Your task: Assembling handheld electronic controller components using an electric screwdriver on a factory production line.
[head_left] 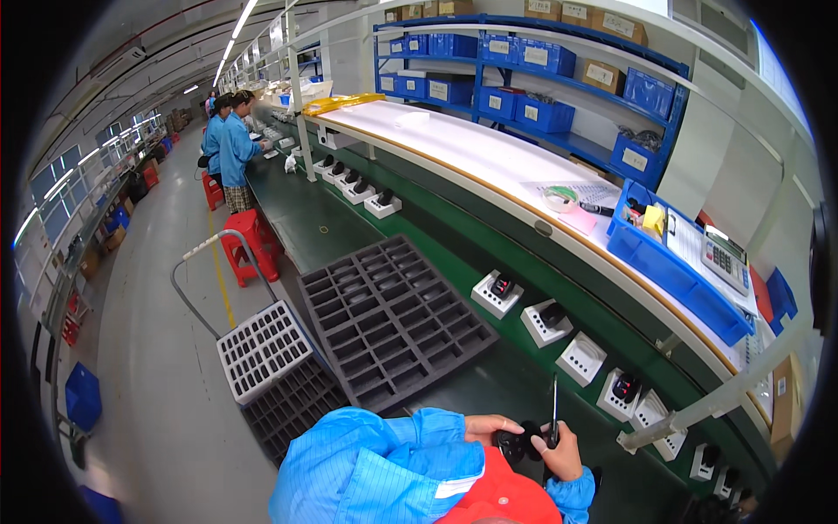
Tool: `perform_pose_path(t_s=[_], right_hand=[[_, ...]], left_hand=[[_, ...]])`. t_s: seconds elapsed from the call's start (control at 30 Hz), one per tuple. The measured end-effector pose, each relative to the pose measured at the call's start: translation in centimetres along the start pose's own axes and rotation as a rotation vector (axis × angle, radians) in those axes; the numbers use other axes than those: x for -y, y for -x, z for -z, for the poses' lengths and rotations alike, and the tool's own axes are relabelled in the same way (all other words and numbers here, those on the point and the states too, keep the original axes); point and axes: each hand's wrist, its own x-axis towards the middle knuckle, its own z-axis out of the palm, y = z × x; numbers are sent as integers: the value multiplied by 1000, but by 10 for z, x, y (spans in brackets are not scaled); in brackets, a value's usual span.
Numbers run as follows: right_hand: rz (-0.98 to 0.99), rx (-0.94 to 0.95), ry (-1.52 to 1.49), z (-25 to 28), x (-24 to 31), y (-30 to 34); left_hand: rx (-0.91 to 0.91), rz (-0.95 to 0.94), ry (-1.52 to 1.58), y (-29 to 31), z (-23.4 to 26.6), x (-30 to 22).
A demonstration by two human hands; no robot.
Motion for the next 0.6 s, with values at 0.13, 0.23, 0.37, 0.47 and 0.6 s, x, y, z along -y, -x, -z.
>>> perform_pose_path(t_s=[0.13, 0.23, 0.37, 0.47, 0.6], right_hand=[[-3, -98, -155, 7, -3, 9], [-15, 32, -320, 28, -2, 17], [64, 597, -153, 35, 14, 4], [37, 696, -230, 21, 7, -3], [-2, 699, -278, 17, -5, -7]], left_hand=[[-171, -86, 175, -6, 11, 2], [-103, -332, 162, -5, 45, -11], [-331, -638, 65, 8, 46, -38], [-468, -701, -56, 17, 29, -44], [-456, -696, -142, 11, 38, -44]])
